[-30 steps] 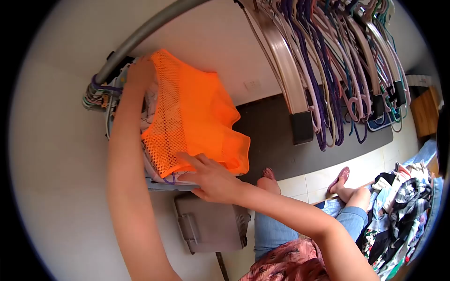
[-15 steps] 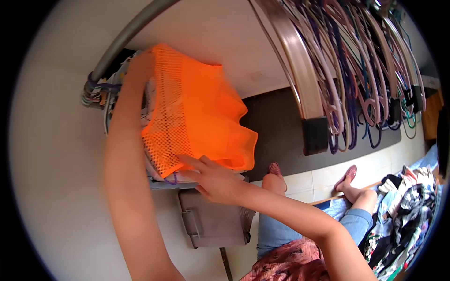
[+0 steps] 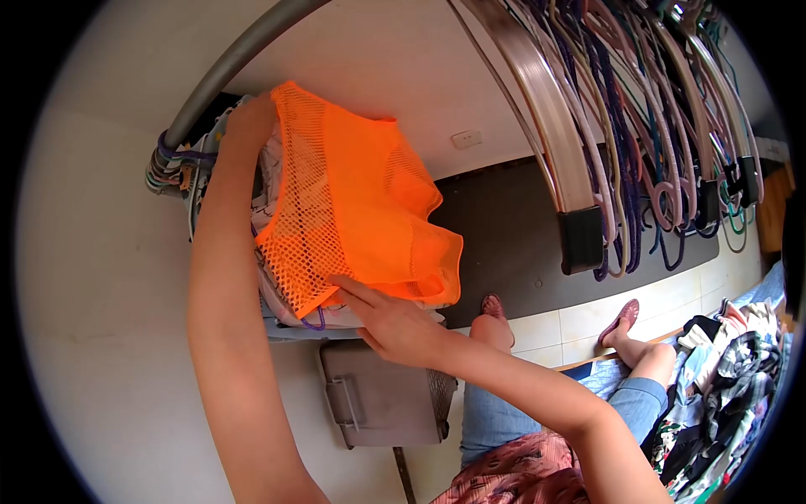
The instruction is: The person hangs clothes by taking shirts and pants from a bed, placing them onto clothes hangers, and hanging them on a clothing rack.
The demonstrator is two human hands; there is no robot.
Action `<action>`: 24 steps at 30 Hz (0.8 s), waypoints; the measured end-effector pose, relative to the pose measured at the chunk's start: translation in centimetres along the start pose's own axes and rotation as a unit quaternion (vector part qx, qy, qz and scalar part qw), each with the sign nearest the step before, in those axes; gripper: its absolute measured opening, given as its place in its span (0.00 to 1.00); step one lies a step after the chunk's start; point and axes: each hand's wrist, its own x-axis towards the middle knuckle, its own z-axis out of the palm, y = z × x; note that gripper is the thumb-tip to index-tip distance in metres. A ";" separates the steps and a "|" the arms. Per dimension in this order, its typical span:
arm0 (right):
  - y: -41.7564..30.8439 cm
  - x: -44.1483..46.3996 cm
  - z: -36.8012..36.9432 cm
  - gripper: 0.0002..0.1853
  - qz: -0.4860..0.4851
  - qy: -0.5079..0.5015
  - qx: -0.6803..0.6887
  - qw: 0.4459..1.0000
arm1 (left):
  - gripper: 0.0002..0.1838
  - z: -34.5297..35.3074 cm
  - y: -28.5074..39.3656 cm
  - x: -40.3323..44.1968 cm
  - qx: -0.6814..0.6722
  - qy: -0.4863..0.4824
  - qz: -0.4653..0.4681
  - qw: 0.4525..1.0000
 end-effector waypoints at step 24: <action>-0.8 -7.5 -5.3 0.22 0.163 0.008 -0.025 0.986 | 0.17 -12.8 13.7 -9.2 -0.475 0.098 -0.003 0.874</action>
